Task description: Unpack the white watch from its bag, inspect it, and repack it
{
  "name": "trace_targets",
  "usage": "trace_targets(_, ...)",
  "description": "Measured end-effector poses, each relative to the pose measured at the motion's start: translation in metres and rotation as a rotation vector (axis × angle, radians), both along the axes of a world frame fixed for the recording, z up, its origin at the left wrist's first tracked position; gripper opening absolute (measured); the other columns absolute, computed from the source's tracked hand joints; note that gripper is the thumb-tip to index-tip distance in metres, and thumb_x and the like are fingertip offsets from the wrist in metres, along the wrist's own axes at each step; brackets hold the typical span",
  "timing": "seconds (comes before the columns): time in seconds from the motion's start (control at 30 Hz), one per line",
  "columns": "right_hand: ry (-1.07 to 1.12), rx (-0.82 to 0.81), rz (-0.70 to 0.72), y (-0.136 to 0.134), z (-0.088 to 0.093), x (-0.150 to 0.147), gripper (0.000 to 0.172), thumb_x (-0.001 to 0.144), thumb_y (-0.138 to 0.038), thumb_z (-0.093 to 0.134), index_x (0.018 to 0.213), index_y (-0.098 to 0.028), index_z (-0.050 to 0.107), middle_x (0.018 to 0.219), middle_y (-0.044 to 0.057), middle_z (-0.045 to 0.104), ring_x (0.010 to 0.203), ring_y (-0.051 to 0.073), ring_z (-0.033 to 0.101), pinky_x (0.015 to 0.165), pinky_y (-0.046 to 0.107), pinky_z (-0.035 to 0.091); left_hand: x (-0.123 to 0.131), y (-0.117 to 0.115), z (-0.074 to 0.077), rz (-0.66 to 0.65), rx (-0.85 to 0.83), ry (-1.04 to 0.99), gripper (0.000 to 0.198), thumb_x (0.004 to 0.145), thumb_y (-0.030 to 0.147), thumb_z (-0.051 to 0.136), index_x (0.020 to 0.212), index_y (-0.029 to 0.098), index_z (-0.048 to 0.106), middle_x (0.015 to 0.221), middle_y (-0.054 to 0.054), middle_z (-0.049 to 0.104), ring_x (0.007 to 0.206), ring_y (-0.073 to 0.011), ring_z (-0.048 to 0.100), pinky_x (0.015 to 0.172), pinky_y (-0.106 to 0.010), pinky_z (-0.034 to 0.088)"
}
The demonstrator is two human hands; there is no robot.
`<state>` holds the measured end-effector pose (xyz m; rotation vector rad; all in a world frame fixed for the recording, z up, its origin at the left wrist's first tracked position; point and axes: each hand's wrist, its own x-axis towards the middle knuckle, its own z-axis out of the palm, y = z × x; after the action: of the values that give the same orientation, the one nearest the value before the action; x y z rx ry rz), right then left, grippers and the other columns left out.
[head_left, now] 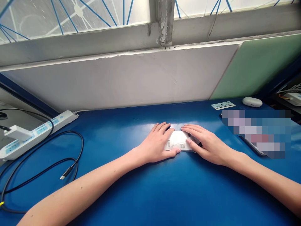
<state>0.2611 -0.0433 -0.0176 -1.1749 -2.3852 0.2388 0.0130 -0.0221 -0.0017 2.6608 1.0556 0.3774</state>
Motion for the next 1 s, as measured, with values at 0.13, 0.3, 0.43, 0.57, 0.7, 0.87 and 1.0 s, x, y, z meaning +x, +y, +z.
trace_targets(0.13,-0.033,0.007,0.016,0.002,-0.001,0.001,0.041,0.098,-0.023,0.042,0.134,-0.014,0.059,0.137,0.016,0.064,0.132,0.032,0.057,0.109,0.052,0.049,0.0,-0.001,0.001,-0.003,0.008,0.024,0.067,0.086,0.06,0.063,0.135,0.015,0.049,0.149,-0.023,0.046,0.145,-0.0392,0.036,0.12,-0.059,0.025)
trace_targets(0.3,-0.03,-0.035,0.002,-0.002,0.001,0.0,0.043,0.099,-0.024,0.039,0.138,-0.015,0.056,0.142,0.016,0.06,0.133,0.03,0.056,0.11,0.051,0.049,0.001,-0.001,0.0,0.002,0.009,0.009,0.065,0.087,0.058,0.063,0.134,0.017,0.05,0.149,-0.023,0.047,0.144,-0.0393,0.037,0.119,-0.06,0.026)
trace_targets(0.43,-0.014,-0.051,-0.043,-0.007,0.002,-0.005,0.045,0.101,-0.034,0.043,0.141,-0.015,0.053,0.144,0.018,0.059,0.133,0.033,0.056,0.108,0.055,0.049,0.001,0.0,-0.001,0.005,0.008,-0.009,0.063,0.086,0.058,0.064,0.133,0.018,0.051,0.148,-0.021,0.049,0.144,-0.039,0.038,0.119,-0.06,0.026)
trace_targets(0.57,-0.034,0.003,-0.046,-0.006,-0.001,-0.008,0.043,0.101,-0.034,0.045,0.139,-0.015,0.054,0.142,0.018,0.06,0.132,0.033,0.057,0.107,0.054,0.05,0.0,0.001,-0.001,0.006,0.018,-0.006,0.063,0.086,0.059,0.063,0.132,0.018,0.052,0.149,-0.021,0.048,0.144,-0.039,0.038,0.119,-0.06,0.027)
trace_targets(0.7,-0.058,0.042,0.001,-0.002,-0.004,-0.006,0.04,0.101,-0.022,0.038,0.136,-0.012,0.055,0.141,0.02,0.06,0.132,0.031,0.057,0.107,0.051,0.051,-0.001,0.001,-0.001,0.008,0.03,0.025,0.066,0.087,0.061,0.061,0.135,0.018,0.051,0.15,-0.021,0.047,0.144,-0.0385,0.037,0.119,-0.058,0.028)
trace_targets(0.87,-0.091,0.069,0.06,0.002,-0.002,-0.005,0.045,0.097,-0.01,0.036,0.139,-0.013,0.052,0.14,0.018,0.062,0.136,0.029,0.053,0.113,0.055,0.043,-0.001,0.002,-0.003,0.008,0.039,0.012,0.066,0.089,0.061,0.059,0.138,0.018,0.051,0.15,-0.02,0.047,0.144,-0.0382,0.038,0.119,-0.059,0.028)
trace_targets(1.0,-0.11,0.096,0.084,0.005,-0.001,-0.005,0.052,0.092,-0.005,0.035,0.143,-0.011,0.047,0.139,0.02,0.062,0.131,0.03,0.058,0.113,0.057,0.042,-0.001,0.002,-0.001,0.012,0.033,0.009,0.066,0.089,0.06,0.059,0.138,0.017,0.052,0.149,-0.02,0.048,0.143,-0.0388,0.039,0.118,-0.059,0.029)
